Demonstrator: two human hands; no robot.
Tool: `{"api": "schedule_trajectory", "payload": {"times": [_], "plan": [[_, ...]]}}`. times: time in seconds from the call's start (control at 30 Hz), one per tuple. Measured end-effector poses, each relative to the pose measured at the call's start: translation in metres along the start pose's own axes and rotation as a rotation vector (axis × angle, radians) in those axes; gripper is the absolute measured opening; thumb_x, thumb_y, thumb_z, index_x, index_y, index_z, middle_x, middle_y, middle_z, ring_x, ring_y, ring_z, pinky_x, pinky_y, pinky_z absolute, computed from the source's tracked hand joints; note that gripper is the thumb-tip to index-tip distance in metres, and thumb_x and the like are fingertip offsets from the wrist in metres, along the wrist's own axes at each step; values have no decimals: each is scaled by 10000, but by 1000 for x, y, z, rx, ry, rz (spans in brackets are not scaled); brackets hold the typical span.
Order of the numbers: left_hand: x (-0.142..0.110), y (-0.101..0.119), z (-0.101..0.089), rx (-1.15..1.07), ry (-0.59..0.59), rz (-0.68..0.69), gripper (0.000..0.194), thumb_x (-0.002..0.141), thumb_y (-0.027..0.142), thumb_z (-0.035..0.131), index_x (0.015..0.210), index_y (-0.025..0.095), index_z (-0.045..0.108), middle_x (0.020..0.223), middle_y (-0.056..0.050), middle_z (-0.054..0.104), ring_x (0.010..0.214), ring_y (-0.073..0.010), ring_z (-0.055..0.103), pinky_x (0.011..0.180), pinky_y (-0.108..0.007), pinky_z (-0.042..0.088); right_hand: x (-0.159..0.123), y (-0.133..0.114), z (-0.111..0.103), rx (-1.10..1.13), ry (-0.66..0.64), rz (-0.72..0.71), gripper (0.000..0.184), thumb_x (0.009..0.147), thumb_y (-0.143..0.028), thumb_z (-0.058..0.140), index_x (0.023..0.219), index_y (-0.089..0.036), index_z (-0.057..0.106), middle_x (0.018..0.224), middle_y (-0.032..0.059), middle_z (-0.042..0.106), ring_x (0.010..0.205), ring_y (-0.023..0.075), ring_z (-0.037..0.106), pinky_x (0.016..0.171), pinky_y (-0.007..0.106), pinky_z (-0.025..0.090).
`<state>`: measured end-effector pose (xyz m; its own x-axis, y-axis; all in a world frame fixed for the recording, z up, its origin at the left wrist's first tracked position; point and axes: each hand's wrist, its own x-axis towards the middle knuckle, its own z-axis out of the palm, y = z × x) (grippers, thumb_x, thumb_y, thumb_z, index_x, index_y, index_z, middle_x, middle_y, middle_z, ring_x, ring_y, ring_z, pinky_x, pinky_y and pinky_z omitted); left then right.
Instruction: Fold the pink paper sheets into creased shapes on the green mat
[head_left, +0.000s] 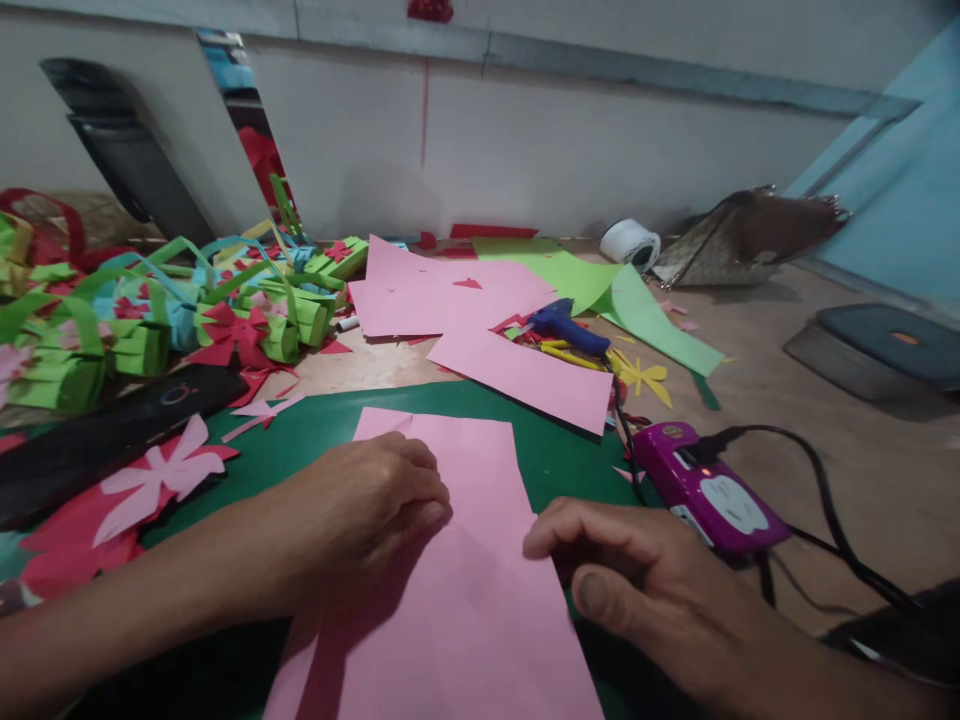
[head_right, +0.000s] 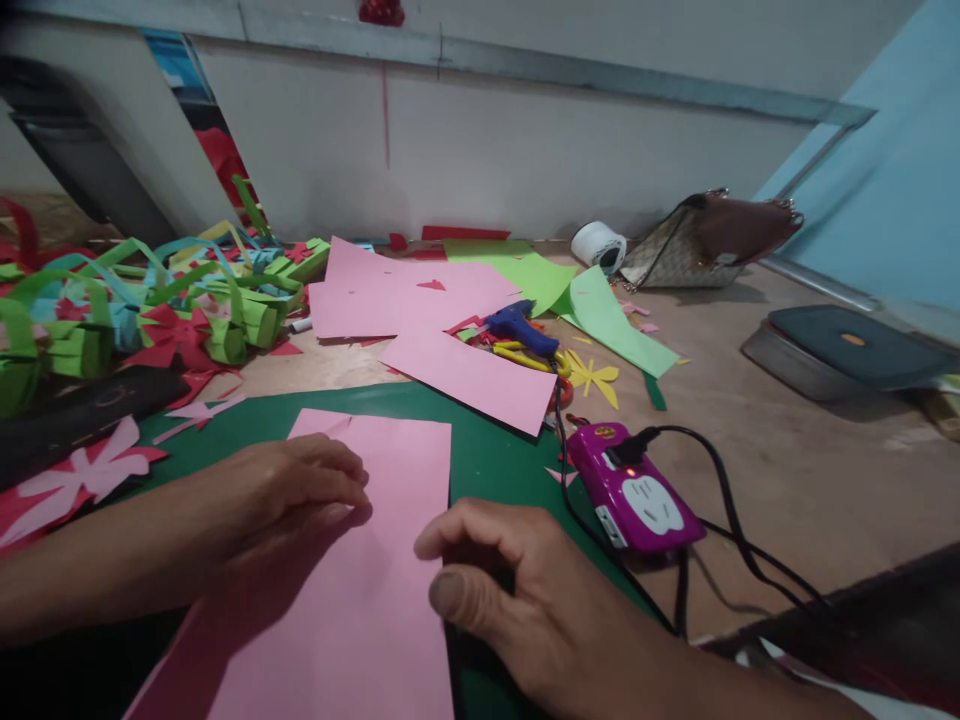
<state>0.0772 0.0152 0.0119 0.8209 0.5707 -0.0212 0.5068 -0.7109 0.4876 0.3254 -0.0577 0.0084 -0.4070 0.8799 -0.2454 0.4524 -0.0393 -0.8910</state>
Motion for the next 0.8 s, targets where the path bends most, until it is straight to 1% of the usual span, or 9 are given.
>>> {"api": "schedule_trajectory", "payload": {"times": [0.13,0.23,0.3,0.37,0.47,0.6,0.63,0.7,0.8], "plan": [[-3,-4,-7,-106,-48,-4,293,982,255,392,991,216,683,954,-38,685,858,-154,622,761,-221,444,8,1,-1,144,73,32,415,952,-546,396,1021,-208,626,910,44,639,833,177,597,738,289,473],[-5,-5,-10,-137,-66,-30,268,977,234,417,1007,232,684,1019,-20,680,896,-141,618,786,-213,434,13,-2,0,271,47,80,427,953,-552,396,980,-199,636,844,41,653,780,164,615,715,282,486],[-6,-4,-13,-128,-91,-26,250,961,211,447,979,241,694,1051,-17,667,903,-137,614,776,-208,431,12,-2,0,231,27,78,419,945,-551,420,948,-211,665,792,32,656,742,160,609,676,269,480],[-7,-2,-13,-102,-121,-19,239,945,190,468,899,240,697,1028,-11,656,889,-136,603,754,-209,428,9,-1,-1,121,28,51,434,933,-564,429,925,-227,701,811,46,673,767,185,611,661,278,475],[-8,2,-7,-48,-109,-27,253,943,189,468,816,235,682,978,-11,639,874,-143,585,757,-227,426,5,0,-3,54,37,25,437,928,-569,426,967,-252,723,912,68,697,857,233,623,684,308,483],[-11,8,10,-9,-22,-74,252,952,232,447,877,244,687,992,-43,621,887,-175,566,809,-280,435,2,-1,0,162,26,39,389,920,-548,461,1050,-273,702,977,66,688,874,216,621,754,318,492],[-11,10,14,-5,-7,-94,250,949,239,444,878,240,684,984,-52,617,890,-184,559,807,-290,439,0,-2,2,193,12,55,379,904,-549,491,1067,-274,695,952,61,681,839,203,616,735,306,492],[-11,12,19,-11,7,-136,247,941,237,438,866,225,673,954,-61,611,877,-193,549,779,-294,445,-4,-3,8,230,-39,116,352,849,-531,579,1045,-263,698,802,31,648,698,161,577,630,260,472],[-8,12,19,-56,24,-162,263,931,212,411,816,206,648,906,-55,604,811,-178,536,730,-286,440,-9,-3,17,229,-120,235,233,764,-411,679,901,-225,712,581,-32,507,516,97,436,499,212,379]]}}
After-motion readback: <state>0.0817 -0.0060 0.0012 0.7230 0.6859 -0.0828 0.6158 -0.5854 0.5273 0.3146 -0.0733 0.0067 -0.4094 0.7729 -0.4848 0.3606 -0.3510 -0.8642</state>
